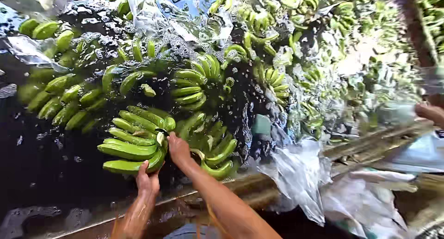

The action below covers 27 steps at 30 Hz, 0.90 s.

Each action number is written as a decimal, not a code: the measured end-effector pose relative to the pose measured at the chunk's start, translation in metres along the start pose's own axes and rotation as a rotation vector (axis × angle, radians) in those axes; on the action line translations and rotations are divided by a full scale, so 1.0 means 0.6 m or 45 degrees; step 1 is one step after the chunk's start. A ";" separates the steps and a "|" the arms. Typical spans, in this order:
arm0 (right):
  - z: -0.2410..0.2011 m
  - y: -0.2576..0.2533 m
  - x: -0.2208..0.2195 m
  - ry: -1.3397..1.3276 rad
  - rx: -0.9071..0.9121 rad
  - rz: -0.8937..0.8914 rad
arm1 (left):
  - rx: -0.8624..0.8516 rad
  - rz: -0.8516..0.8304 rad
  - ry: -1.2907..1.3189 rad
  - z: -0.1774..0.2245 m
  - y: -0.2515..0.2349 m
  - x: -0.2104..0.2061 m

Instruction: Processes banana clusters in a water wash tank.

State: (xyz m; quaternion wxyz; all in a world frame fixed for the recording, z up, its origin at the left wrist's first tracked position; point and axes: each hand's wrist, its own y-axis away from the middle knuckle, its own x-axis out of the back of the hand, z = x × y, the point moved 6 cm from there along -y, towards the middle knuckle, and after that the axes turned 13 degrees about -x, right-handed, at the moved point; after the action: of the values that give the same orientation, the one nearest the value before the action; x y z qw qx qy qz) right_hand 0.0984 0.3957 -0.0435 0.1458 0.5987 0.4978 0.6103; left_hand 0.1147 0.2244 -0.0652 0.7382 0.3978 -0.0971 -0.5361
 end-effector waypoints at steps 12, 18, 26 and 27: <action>0.239 -0.023 0.026 0.467 -0.153 0.059 | -0.194 0.220 -0.345 0.105 -0.102 0.190; 0.212 -0.081 -0.023 0.571 -0.199 -0.100 | -0.087 0.278 -0.745 0.081 -0.189 0.204; 0.204 -0.103 -0.018 0.370 -0.244 -0.184 | -0.067 -0.353 -1.622 0.124 -0.128 0.182; 0.202 -0.097 0.002 0.367 -0.215 -0.167 | -0.119 -0.662 -1.835 0.152 -0.078 0.141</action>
State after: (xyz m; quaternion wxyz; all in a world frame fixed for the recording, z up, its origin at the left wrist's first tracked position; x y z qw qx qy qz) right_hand 0.1800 0.4759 -0.1141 0.1621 0.4568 0.4984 0.7187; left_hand 0.0638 0.1016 -0.0608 0.3587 -0.0717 -0.4348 -0.8229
